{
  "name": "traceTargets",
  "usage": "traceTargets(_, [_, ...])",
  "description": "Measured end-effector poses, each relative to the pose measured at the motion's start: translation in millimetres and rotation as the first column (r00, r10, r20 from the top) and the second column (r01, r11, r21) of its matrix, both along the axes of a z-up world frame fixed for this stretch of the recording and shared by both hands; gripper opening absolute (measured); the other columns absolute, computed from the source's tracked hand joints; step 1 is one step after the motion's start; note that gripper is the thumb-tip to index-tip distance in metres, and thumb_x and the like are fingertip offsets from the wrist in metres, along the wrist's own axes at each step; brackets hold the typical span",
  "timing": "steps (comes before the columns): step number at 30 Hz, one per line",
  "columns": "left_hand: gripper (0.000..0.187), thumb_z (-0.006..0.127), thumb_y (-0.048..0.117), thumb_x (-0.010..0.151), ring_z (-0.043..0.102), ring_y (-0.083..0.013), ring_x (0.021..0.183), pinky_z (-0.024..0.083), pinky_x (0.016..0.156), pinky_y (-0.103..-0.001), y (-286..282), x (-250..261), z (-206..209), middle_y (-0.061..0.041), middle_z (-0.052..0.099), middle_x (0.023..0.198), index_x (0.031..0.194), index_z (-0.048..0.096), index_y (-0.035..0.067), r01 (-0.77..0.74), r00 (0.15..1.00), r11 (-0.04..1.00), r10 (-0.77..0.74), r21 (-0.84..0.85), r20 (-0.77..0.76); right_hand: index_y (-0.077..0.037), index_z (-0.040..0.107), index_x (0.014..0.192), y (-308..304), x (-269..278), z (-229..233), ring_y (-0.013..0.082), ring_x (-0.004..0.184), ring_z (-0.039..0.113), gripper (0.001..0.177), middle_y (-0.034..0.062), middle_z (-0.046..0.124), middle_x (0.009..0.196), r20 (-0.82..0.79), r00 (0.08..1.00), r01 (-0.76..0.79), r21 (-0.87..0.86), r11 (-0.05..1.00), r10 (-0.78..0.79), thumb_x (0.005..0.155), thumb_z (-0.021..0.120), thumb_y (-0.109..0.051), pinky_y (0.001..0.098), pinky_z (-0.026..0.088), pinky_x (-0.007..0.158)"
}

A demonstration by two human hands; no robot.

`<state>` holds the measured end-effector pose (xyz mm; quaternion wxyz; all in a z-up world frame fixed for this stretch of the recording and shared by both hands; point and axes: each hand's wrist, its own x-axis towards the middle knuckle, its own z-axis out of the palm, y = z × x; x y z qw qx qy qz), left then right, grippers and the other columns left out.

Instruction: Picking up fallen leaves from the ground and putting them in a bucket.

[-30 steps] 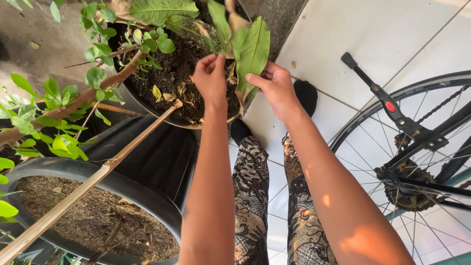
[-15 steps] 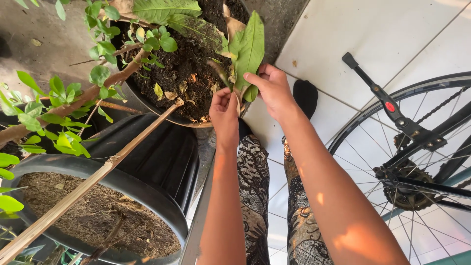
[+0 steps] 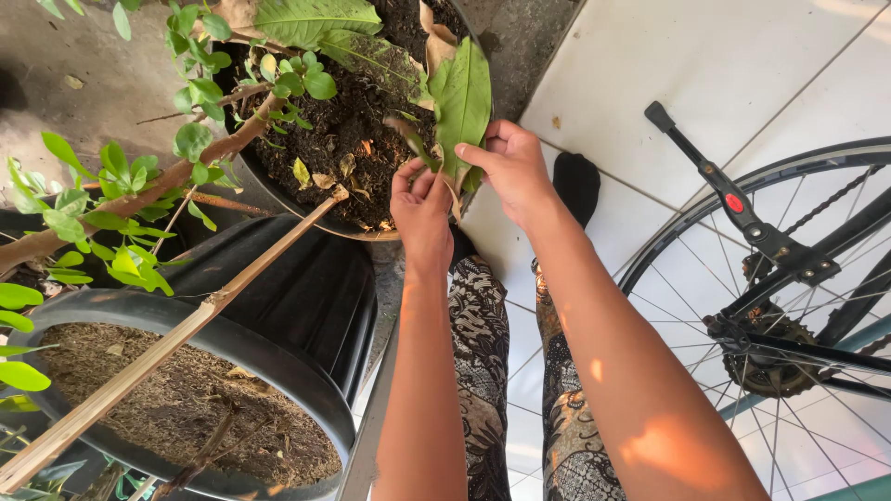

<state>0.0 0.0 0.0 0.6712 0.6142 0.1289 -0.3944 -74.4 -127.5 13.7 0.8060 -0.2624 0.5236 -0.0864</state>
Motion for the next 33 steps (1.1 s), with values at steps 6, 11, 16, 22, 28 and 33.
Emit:
traceTargets(6, [0.037, 0.066, -0.006, 0.096, 0.069, -0.0126, 0.086, 0.053, 0.072, -0.021, 7, -4, -9, -0.014, 0.073, 0.101, 0.127, 0.046, -0.003, -0.047, 0.998, 0.999, 0.047, 0.007, -0.043, -0.001, 0.068, 0.099, 8, 3, -10, 0.0106, 0.077, 0.07, 0.015, 0.0088, 0.078, 0.094, -0.038, 0.996, 0.077, -0.069, 0.995, -0.08, 0.087, 0.078, 0.0, 0.0239, 0.052, 0.064])
traceTargets(11, [0.035, 0.065, -0.005, 0.096, 0.071, -0.0157, 0.091, 0.058, 0.079, -0.025, 2, -14, -2, -0.015, 0.071, 0.104, 0.125, 0.046, -0.004, -0.227, 0.973, 0.974, 0.227, 0.013, -0.041, 0.003, 0.07, 0.099, 28, 15, -20, 0.0142, 0.079, 0.073, 0.016, 0.0114, 0.078, 0.095, -0.011, 0.981, 0.192, -0.06, 0.98, -0.193, 0.085, 0.077, 0.005, 0.0263, 0.058, 0.07])
traceTargets(16, [0.034, 0.066, 0.001, 0.095, 0.071, -0.0172, 0.094, 0.06, 0.081, -0.028, 8, -20, 2, -0.013, 0.068, 0.108, 0.123, 0.047, -0.004, -0.384, 0.916, 0.92, 0.39, 0.08, -0.088, 0.005, 0.069, 0.1, 40, 19, -25, 0.0171, 0.082, 0.073, 0.018, 0.0117, 0.077, 0.095, 0.0, 0.951, 0.31, 0.011, 0.951, -0.31, 0.083, 0.076, 0.007, 0.0293, 0.06, 0.073])
traceTargets(22, [0.036, 0.069, 0.004, 0.097, 0.07, -0.0176, 0.09, 0.061, 0.083, -0.026, 39, -19, 32, -0.013, 0.068, 0.103, 0.128, 0.052, -0.003, -0.478, 0.877, 0.867, 0.479, 0.143, 0.025, 0.002, 0.07, 0.104, 1, -2, -17, 0.0185, 0.085, 0.073, 0.018, 0.0101, 0.076, 0.098, -0.07, 0.947, 0.314, 0.0, 0.949, -0.314, 0.087, 0.076, 0.004, 0.032, 0.06, 0.074])
traceTargets(28, [0.035, 0.077, 0.0, 0.09, 0.07, -0.0165, 0.084, 0.057, 0.075, -0.026, 27, -4, 26, -0.013, 0.072, 0.095, 0.117, 0.054, -0.004, -0.078, 0.993, 0.969, 0.056, 0.234, 0.101, -0.006, 0.057, 0.114, -2, -13, 5, 0.0144, 0.084, 0.074, 0.037, 0.007, 0.077, 0.098, 0.068, 0.995, -0.07, 0.008, 0.997, 0.07, 0.084, 0.078, -0.003, 0.0305, 0.059, 0.071])
traceTargets(33, [0.019, 0.07, 0.003, 0.097, 0.068, -0.0105, 0.088, 0.056, 0.078, -0.023, 10, 14, 5, -0.008, 0.074, 0.101, 0.114, 0.068, -0.006, 0.149, 0.974, 0.97, -0.177, 0.192, 0.139, -0.007, 0.064, 0.121, 18, -16, -2, 0.0111, 0.091, 0.071, 0.036, 0.0053, 0.076, 0.108, 0.095, 0.992, -0.097, 0.085, 0.992, 0.089, 0.087, 0.077, -0.008, 0.0286, 0.055, 0.077])
